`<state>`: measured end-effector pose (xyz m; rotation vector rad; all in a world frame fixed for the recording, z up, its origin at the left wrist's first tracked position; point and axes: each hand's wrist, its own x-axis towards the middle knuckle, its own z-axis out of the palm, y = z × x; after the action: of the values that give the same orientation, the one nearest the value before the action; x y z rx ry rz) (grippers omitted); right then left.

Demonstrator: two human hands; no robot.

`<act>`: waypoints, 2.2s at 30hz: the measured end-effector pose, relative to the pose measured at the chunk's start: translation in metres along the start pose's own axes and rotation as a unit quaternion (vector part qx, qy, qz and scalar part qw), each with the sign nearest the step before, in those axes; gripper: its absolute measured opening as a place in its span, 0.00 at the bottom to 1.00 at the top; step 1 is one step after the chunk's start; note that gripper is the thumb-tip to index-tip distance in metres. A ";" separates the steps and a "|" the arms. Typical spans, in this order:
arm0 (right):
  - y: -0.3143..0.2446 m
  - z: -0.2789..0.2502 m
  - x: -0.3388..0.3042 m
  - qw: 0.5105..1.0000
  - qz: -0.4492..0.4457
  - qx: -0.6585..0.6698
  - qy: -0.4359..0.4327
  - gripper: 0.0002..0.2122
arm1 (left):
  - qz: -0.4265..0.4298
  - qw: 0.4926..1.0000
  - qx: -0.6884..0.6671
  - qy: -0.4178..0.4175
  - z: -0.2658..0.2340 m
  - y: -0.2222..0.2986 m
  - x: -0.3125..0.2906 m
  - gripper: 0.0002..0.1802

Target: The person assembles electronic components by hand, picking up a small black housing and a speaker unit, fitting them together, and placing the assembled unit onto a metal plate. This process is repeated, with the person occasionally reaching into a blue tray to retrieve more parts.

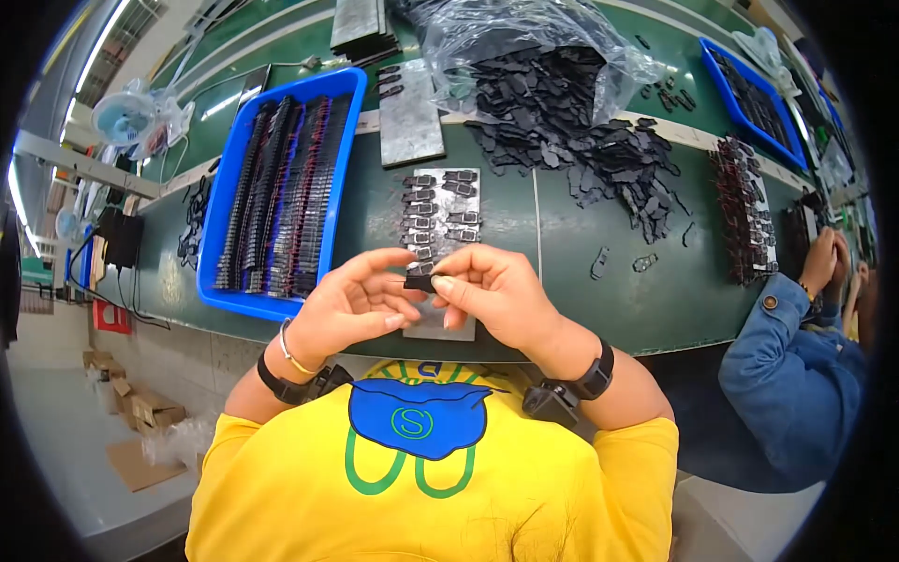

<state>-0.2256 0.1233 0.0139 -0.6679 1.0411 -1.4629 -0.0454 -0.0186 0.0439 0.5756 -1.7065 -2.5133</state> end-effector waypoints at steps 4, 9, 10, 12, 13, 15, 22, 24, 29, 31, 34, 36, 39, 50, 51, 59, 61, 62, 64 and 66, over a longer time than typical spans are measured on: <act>0.006 0.007 -0.003 0.999 -0.023 -0.024 0.016 0.05 | 0.024 0.999 0.028 0.034 0.003 -0.003 -0.001 0.30; 0.012 0.015 -0.008 0.944 -0.201 -0.259 0.037 0.06 | 0.086 0.962 0.249 0.066 0.009 0.000 -0.003 0.21; 0.011 0.015 -0.008 0.944 -0.201 -0.259 0.036 0.06 | 0.086 0.962 0.249 0.067 0.010 0.000 -0.004 0.21; 0.008 0.014 -0.007 0.882 -0.292 -0.369 0.023 0.08 | 0.122 0.936 0.318 0.091 0.013 0.001 -0.006 0.16; 0.007 0.014 -0.006 0.843 -0.336 -0.421 0.016 0.09 | 0.139 0.920 0.351 0.102 0.014 0.000 -0.006 0.13; 0.007 0.013 -0.005 0.831 -0.350 -0.432 0.014 0.09 | 0.158 0.913 0.361 0.108 0.015 -0.001 -0.006 0.12; 0.004 0.018 -0.008 0.852 -0.326 -0.408 0.023 0.08 | 0.298 0.828 0.465 0.093 0.011 -0.002 -0.004 0.09; 0.003 0.018 -0.008 0.879 -0.293 -0.376 0.013 0.08 | 0.328 0.807 0.481 0.100 0.012 -0.002 -0.004 0.09; 0.003 0.013 -0.001 0.823 -0.357 -0.441 -0.034 0.08 | 0.337 0.800 0.487 0.092 0.011 -0.004 -0.006 0.09; 0.003 0.013 0.000 0.799 -0.380 -0.464 -0.041 0.08 | 0.348 0.795 0.488 0.095 0.009 -0.009 -0.006 0.09; 0.002 0.016 -0.002 0.743 -0.419 -0.520 -0.041 0.09 | 0.367 0.777 0.498 0.113 0.010 -0.008 -0.009 0.09; 0.002 0.021 -0.004 0.740 -0.423 -0.520 -0.057 0.09 | 0.382 0.712 0.581 0.101 0.014 0.001 -0.014 0.09; 0.004 0.025 -0.007 0.743 -0.392 -0.538 -0.064 0.08 | 0.376 0.707 0.593 0.089 0.012 -0.004 -0.022 0.09; -0.009 0.009 -0.030 0.747 -0.342 -0.570 -0.025 0.07 | 0.225 0.622 0.694 0.284 -0.111 0.028 -0.111 0.05; -0.009 0.004 -0.034 0.747 -0.341 -0.570 -0.024 0.07 | 0.225 0.622 0.694 0.284 -0.120 0.029 -0.112 0.05; -0.006 -0.024 -0.069 0.772 -0.270 -0.555 0.149 0.04 | 0.159 0.616 0.735 0.235 -0.155 0.029 -0.099 0.07; -0.011 -0.035 -0.086 0.747 -0.269 -0.574 0.198 0.04 | 0.159 0.620 0.732 0.234 -0.156 0.029 -0.092 0.06; -0.014 -0.036 -0.089 0.744 -0.265 -0.576 0.213 0.03 | 0.157 0.619 0.733 0.236 -0.158 0.028 -0.096 0.05; -0.023 -0.047 -0.088 0.723 -0.259 -0.590 0.250 0.03 | 0.127 0.614 0.731 0.270 -0.157 0.024 -0.110 0.05; -0.029 -0.067 -0.090 0.715 -0.233 -0.582 0.309 0.03 | 0.139 0.602 0.741 0.265 -0.163 0.022 -0.119 0.06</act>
<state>-0.2814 0.2247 0.0241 -1.4452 2.5516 -1.3206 0.1149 -0.1423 0.0440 0.7791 -2.7591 -0.0795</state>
